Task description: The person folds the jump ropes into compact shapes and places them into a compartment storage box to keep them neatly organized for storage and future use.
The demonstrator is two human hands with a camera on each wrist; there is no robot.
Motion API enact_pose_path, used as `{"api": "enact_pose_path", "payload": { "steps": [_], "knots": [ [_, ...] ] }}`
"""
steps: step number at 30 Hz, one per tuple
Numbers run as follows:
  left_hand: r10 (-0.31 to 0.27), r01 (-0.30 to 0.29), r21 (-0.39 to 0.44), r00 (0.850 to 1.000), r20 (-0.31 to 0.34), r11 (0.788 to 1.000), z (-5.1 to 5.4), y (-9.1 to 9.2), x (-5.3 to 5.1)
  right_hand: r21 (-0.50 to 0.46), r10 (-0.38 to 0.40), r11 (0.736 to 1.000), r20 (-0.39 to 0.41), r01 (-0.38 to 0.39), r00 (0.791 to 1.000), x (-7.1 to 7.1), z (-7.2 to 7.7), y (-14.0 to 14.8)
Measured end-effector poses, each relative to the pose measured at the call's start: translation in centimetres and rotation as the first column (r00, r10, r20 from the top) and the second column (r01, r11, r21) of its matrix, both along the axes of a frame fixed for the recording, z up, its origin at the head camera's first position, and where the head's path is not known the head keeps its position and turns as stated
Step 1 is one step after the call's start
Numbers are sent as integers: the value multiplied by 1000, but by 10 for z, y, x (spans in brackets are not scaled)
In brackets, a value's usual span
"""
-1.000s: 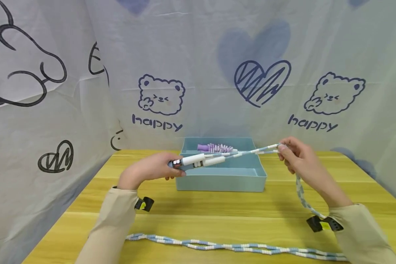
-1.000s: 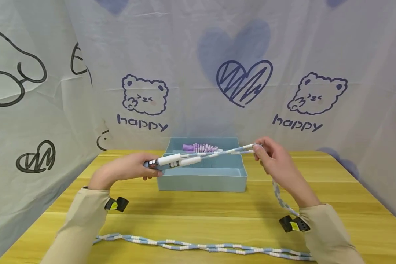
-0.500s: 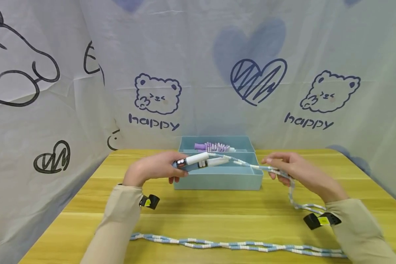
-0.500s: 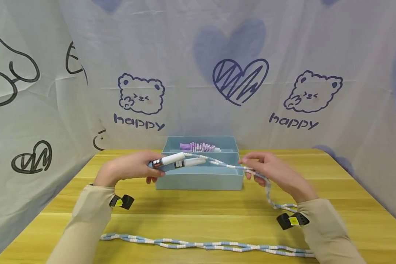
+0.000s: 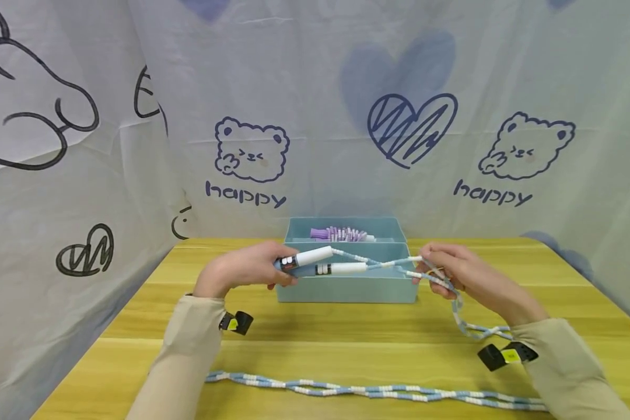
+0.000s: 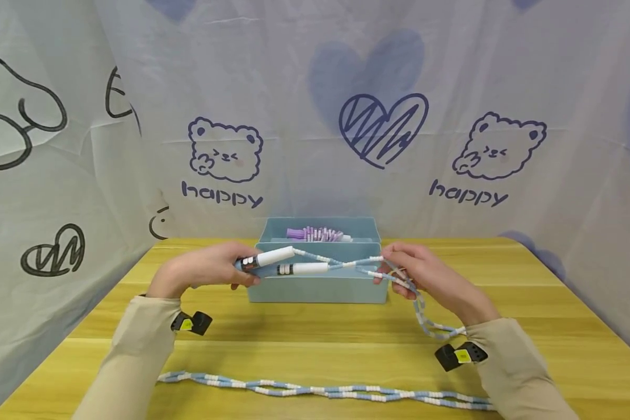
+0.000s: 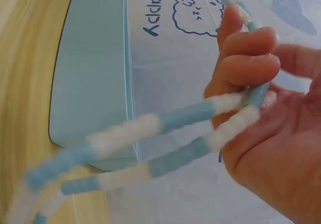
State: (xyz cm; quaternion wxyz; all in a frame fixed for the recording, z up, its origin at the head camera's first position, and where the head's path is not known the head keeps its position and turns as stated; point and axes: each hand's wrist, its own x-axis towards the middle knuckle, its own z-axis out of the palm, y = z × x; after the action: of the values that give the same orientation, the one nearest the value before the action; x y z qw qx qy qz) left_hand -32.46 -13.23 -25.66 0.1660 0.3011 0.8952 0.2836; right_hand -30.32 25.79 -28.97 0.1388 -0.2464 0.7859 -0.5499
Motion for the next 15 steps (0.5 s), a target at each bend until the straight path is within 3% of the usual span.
{"api": "enact_pose_path", "payload": {
  "steps": [3,7,12,15],
  "knots": [
    [-16,16,-19,1000,-21,1000,1,2,1,58,42,997,28,-44,999,-2,-4,-6],
    [-23,21,-38,999,-34,999,-1,3,2,177,45,983,0,-45,999,-3,-10,-14],
    [-15,12,-60,998,-57,998,-2,4,0,187,58,981,-44,-49,997,-2,-14,-14],
    [6,-8,-57,999,-34,998,-3,4,-1,189,56,981,-83,-40,995,-1,-11,-10]
  ]
}}
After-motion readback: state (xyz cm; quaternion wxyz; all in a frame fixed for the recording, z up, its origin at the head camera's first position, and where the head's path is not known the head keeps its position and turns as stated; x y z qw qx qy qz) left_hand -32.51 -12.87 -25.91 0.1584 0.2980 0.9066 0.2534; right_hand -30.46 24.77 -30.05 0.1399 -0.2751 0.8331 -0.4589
